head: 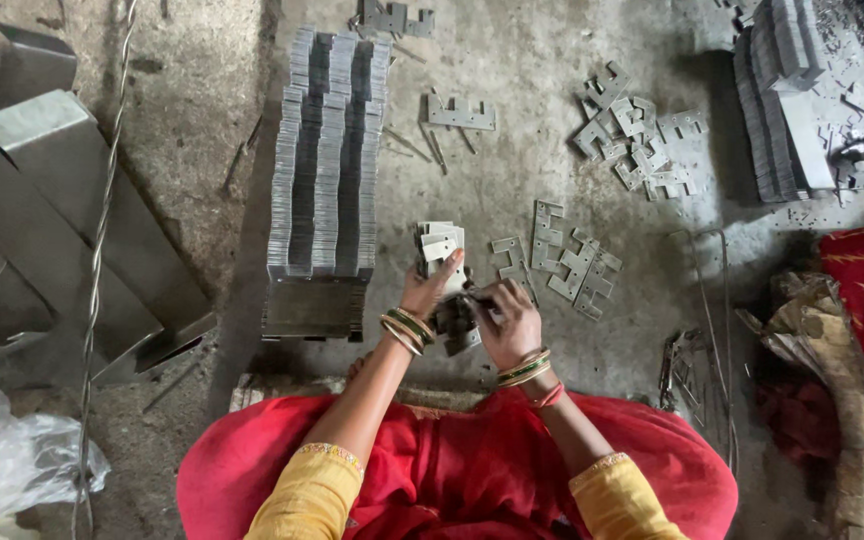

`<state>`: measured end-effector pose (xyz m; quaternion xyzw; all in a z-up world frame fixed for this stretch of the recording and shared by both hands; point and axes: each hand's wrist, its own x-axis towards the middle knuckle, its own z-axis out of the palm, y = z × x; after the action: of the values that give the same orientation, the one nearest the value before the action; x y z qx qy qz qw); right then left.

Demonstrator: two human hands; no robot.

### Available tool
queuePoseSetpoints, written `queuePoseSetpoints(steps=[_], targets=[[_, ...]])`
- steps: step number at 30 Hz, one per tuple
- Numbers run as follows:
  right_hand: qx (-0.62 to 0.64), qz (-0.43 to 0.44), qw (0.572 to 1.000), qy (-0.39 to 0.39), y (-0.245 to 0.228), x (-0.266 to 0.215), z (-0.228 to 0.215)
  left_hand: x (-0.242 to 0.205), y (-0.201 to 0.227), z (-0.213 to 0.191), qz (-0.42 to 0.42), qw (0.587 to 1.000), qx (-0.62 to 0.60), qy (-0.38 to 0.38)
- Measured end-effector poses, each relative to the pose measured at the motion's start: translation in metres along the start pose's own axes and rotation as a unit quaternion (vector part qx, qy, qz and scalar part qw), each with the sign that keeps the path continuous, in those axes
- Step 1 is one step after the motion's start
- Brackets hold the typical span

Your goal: The person sits on the floor and sorts small metal brackets by picking them up from a pile and stacking them neatly. The person also uses a pair of metal tongs to move and organize the parts.

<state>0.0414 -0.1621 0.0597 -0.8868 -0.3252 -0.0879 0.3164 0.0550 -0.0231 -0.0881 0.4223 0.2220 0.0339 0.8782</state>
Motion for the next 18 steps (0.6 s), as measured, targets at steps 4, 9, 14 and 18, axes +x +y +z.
queuePoseSetpoints(steps=[4, 9, 14, 18], targets=[[0.045, 0.081, 0.996, -0.002, -0.002, -0.012, 0.002, 0.002, -0.001, 0.001, 0.042, 0.999, -0.008, 0.008], [-0.056, -0.026, 0.998, 0.032, -0.015, -0.03, 0.012, 0.004, 0.0, 0.003, 0.072, 0.996, -0.007, 0.043], [-0.034, 0.016, 0.997, 0.065, -0.009, -0.022, 0.017, 0.0, -0.004, -0.002, 0.079, 0.994, 0.072, 0.019], [-0.152, 0.218, 0.964, -0.021, 0.024, -0.026, -0.033, 0.002, 0.002, -0.006, 0.049, 0.998, 0.033, 0.033]])
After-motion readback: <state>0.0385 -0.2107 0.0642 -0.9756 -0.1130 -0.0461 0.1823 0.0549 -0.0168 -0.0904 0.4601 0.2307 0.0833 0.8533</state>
